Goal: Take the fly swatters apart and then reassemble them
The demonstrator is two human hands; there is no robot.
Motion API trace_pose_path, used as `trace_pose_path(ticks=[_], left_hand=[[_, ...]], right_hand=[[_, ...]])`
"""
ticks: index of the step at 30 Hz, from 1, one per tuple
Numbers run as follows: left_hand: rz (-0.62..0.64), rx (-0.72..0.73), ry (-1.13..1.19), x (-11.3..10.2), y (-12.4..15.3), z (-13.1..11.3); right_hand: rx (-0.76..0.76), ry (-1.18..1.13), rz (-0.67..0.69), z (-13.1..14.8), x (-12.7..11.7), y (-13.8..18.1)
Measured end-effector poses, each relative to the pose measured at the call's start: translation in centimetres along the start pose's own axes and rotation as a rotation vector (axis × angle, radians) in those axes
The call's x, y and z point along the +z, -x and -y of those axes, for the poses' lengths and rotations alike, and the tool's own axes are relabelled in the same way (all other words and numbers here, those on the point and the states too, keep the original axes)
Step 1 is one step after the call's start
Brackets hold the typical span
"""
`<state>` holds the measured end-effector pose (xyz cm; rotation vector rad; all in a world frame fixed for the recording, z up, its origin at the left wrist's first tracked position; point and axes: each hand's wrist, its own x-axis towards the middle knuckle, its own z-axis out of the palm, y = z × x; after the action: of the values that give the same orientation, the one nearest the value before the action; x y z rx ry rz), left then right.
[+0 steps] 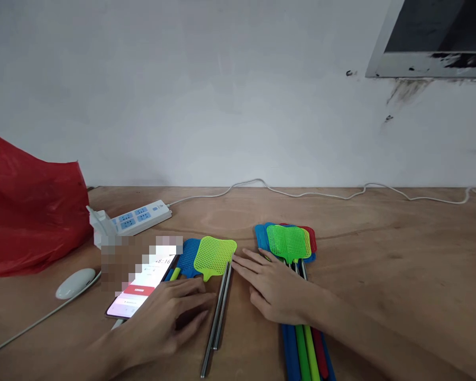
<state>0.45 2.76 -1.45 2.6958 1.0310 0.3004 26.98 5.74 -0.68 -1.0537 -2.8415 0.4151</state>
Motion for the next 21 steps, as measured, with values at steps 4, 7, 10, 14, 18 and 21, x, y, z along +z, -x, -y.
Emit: trace_pose_path(ticks=[4, 7, 10, 14, 18, 21], left_hand=[[0.033, -0.018, -0.021, 0.0, 0.0, -0.4], [0.038, -0.035, -0.031, 0.1, 0.1, -0.4], [0.049, -0.037, -0.033, 0.1, 0.1, -0.2], [0.044, -0.028, -0.024, 0.1, 0.1, -0.1], [0.054, -0.034, -0.029, 0.1, 0.0, -0.3], [0.049, -0.036, -0.022, 0.2, 0.1, -0.3]], right_hand=[[0.005, -0.022, 0.069, 0.9, -0.4, 0.5], [-0.001, -0.046, 0.086, 1.4, -0.4, 1.0], [-0.017, -0.069, 0.066, 1.6, -0.2, 1.3], [-0.047, -0.088, 0.041, 2.1, 0.3, 1.9], [-0.063, -0.085, 0.043, 2.7, 0.4, 2.6], [-0.059, -0.071, 0.005, 2.4, 0.4, 2.9]])
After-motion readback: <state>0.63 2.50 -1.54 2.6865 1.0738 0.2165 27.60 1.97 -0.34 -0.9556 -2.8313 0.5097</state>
